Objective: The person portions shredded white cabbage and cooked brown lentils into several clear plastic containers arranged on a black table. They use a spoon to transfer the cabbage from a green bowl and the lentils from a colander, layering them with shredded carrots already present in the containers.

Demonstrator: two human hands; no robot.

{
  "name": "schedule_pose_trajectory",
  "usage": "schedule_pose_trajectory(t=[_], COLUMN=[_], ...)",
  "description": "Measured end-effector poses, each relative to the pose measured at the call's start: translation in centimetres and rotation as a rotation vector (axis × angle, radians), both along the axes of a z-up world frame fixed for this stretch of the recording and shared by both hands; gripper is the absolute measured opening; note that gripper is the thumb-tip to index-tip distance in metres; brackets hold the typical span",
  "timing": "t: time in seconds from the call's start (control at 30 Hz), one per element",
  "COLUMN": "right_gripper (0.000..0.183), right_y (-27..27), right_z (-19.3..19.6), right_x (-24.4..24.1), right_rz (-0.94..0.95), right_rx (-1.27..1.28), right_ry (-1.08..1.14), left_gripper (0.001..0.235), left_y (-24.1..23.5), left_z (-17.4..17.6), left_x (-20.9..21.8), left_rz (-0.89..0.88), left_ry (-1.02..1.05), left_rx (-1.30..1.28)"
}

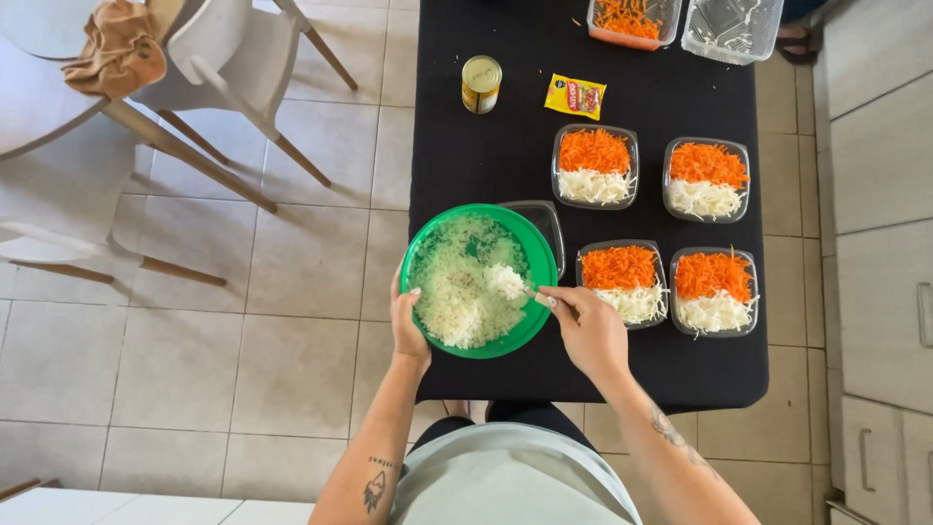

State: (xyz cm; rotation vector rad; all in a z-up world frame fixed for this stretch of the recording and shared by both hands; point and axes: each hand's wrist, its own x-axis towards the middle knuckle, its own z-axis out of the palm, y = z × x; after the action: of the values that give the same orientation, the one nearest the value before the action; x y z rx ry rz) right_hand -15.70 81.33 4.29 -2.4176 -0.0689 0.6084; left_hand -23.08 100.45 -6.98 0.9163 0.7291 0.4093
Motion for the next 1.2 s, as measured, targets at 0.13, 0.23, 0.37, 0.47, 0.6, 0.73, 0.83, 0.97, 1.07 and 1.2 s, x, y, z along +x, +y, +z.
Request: schedule_pose_trajectory(t=[0.13, 0.23, 0.37, 0.47, 0.6, 0.73, 0.83, 0.97, 1.07, 1.2], right_gripper=[0.021, 0.021, 0.019, 0.02, 0.02, 0.019, 0.018, 0.026, 0.035, 0.031], right_y=[0.6, 0.7, 1.2, 1.2, 1.2, 1.0, 0.9, 0.8, 0.0, 0.7], right_z=[0.8, 0.6, 0.2, 0.0, -0.1, -0.8, -1.7, -2.9, -5.9, -9.1], right_x=[1.0, 1.3, 1.5, 1.5, 1.4, 1.1, 0.7, 0.0, 2.0, 3.9], right_rz=[-0.007, 0.005, 0.026, 0.028, 0.031, 0.029, 0.052, 0.402, 0.581, 0.55], right_rx=[-0.005, -0.018, -0.032, -0.003, 0.016, 0.02, -0.013, -0.101, -0.178, -0.216], right_ry=[0.015, 0.007, 0.002, 0.003, -0.003, -0.011, -0.061, -0.545, -0.947, -0.917], left_gripper=[0.061, 0.062, 0.061, 0.061, 0.061, 0.061, 0.06, 0.063, 0.062, 0.058], left_y=[0.6, 0.7, 0.8, 0.5, 0.4, 0.0, -0.1, 0.1, -0.4, -0.3], left_z=[0.0, -0.4, -0.8, 0.4, 1.3, 2.5, 2.5, 0.3, 2.6, 3.8], left_x=[0.7, 1.0, 1.2, 1.3, 1.3, 1.1, 0.9, 0.7, 0.7, 0.8], left_rz=[0.002, 0.044, 0.058, 0.062, 0.065, 0.056, 0.041, 0.059, 0.054, -0.007], left_ry=[0.033, 0.039, 0.024, 0.004, -0.007, 0.007, 0.044, -0.044, -0.052, -0.048], left_rx=[0.0, -0.046, -0.081, -0.07, -0.044, 0.004, 0.064, -0.044, -0.034, 0.092])
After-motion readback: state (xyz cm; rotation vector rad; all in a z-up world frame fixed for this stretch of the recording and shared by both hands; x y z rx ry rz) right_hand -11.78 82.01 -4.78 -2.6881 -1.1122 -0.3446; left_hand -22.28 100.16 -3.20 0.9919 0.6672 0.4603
